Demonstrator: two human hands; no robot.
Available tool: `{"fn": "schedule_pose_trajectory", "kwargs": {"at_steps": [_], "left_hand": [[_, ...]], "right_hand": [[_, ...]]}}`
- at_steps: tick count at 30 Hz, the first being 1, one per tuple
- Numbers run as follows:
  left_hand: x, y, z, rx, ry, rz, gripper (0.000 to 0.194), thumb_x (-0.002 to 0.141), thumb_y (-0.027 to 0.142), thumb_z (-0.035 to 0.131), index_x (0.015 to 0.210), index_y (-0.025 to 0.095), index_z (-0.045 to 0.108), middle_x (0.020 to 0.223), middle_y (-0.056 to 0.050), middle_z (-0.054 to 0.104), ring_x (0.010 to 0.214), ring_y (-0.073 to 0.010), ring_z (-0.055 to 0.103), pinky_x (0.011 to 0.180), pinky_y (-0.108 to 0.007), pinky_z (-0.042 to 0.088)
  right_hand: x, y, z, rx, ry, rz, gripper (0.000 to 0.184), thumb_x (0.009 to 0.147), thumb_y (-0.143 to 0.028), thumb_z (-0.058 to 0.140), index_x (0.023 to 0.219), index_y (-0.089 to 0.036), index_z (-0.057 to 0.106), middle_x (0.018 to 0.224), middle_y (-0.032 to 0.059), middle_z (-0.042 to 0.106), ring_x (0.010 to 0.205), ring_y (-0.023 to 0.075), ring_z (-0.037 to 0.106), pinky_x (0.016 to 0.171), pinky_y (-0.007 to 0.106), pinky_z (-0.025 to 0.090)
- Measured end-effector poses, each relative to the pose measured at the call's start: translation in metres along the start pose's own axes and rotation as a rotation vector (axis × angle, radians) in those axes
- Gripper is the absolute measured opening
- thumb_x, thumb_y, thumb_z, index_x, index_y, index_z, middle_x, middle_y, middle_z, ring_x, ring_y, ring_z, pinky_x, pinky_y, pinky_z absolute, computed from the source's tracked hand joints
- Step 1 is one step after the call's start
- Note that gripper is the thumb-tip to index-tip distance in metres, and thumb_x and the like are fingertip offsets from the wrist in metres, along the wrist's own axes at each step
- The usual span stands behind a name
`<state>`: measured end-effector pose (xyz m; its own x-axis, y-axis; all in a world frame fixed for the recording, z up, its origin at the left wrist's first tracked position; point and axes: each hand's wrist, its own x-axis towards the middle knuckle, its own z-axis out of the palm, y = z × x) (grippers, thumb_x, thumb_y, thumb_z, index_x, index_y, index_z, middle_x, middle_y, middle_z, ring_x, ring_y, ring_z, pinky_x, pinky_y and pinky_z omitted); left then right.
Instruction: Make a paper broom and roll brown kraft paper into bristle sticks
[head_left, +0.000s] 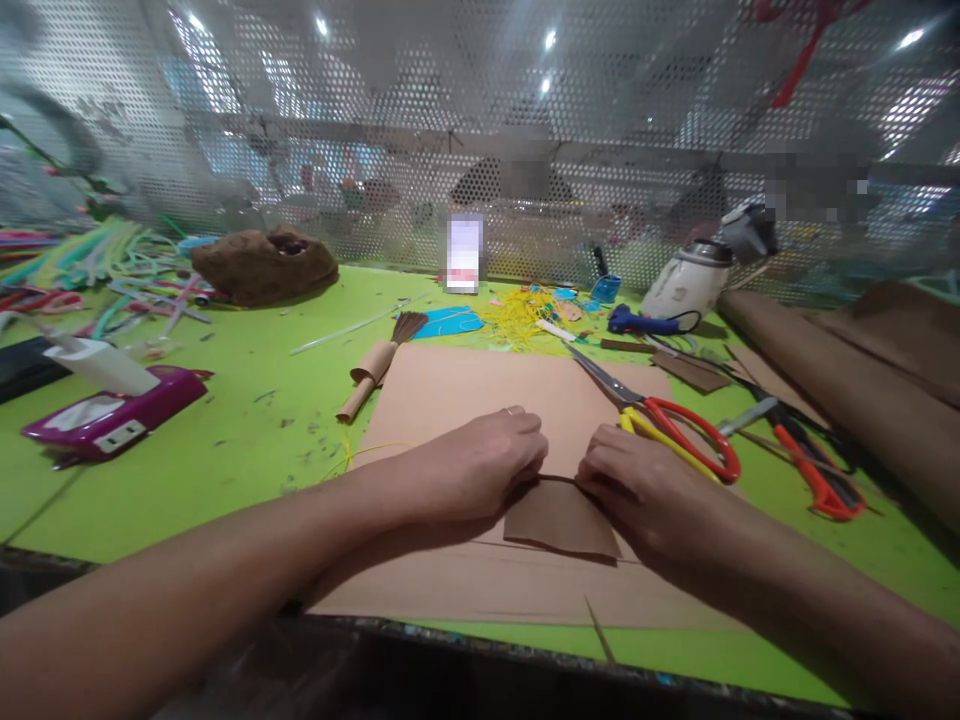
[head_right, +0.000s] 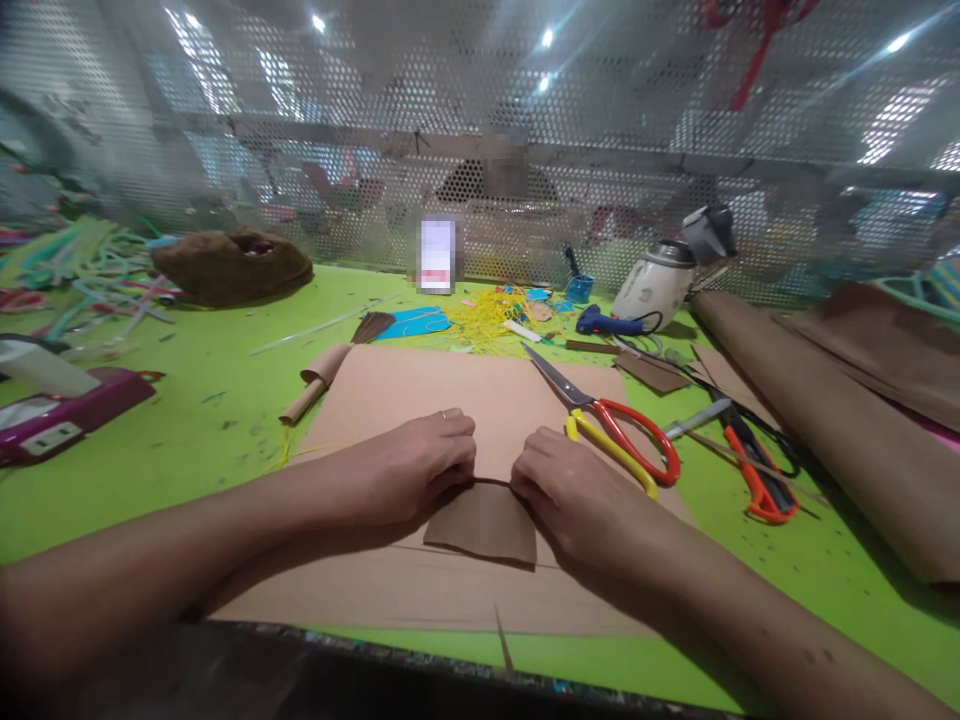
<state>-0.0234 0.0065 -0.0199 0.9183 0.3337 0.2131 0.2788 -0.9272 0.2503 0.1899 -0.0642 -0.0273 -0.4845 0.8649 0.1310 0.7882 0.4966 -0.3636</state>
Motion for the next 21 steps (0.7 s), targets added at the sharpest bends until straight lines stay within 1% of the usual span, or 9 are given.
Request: {"fn": "schedule_pose_trajectory", "kwargs": {"at_steps": [6, 11, 17, 21], "left_hand": [[-0.002, 0.002, -0.003, 0.024, -0.008, 0.005, 0.015, 0.084, 0.009, 0.049, 0.071, 0.017, 0.049, 0.079, -0.003, 0.05, 0.074, -0.015, 0.045, 0.068, -0.027, 0.038], [-0.002, 0.004, -0.007, 0.112, -0.011, 0.018, 0.016, 0.083, 0.01, 0.052, 0.068, 0.017, 0.051, 0.076, -0.003, 0.051, 0.072, -0.0157, 0.045, 0.069, -0.029, 0.038], [-0.005, 0.008, -0.006, 0.201, 0.021, 0.054, 0.014, 0.081, 0.011, 0.053, 0.069, 0.016, 0.055, 0.074, -0.004, 0.052, 0.073, -0.0173, 0.047, 0.074, -0.032, 0.04], [-0.005, 0.011, -0.005, 0.3, -0.016, 0.102, 0.012, 0.081, 0.016, 0.053, 0.07, 0.016, 0.058, 0.071, -0.006, 0.053, 0.072, -0.0199, 0.047, 0.075, -0.036, 0.04]], "right_hand": [[-0.003, 0.001, 0.003, -0.12, -0.037, -0.005, 0.015, 0.089, -0.013, 0.045, 0.077, -0.017, 0.052, 0.08, 0.004, 0.051, 0.072, 0.0165, 0.046, 0.065, 0.03, 0.037], [-0.007, -0.001, 0.005, -0.207, 0.004, -0.027, 0.014, 0.087, -0.013, 0.046, 0.076, -0.018, 0.051, 0.078, 0.004, 0.05, 0.072, 0.017, 0.046, 0.066, 0.032, 0.035], [-0.007, -0.006, 0.008, -0.33, 0.082, -0.118, 0.015, 0.086, -0.014, 0.047, 0.072, -0.018, 0.05, 0.073, 0.0039, 0.05, 0.071, 0.0188, 0.043, 0.064, 0.034, 0.032], [-0.008, -0.011, 0.01, -0.462, 0.06, -0.186, 0.017, 0.085, -0.011, 0.046, 0.071, -0.017, 0.053, 0.072, 0.0067, 0.051, 0.072, 0.0208, 0.043, 0.065, 0.037, 0.032]]}}
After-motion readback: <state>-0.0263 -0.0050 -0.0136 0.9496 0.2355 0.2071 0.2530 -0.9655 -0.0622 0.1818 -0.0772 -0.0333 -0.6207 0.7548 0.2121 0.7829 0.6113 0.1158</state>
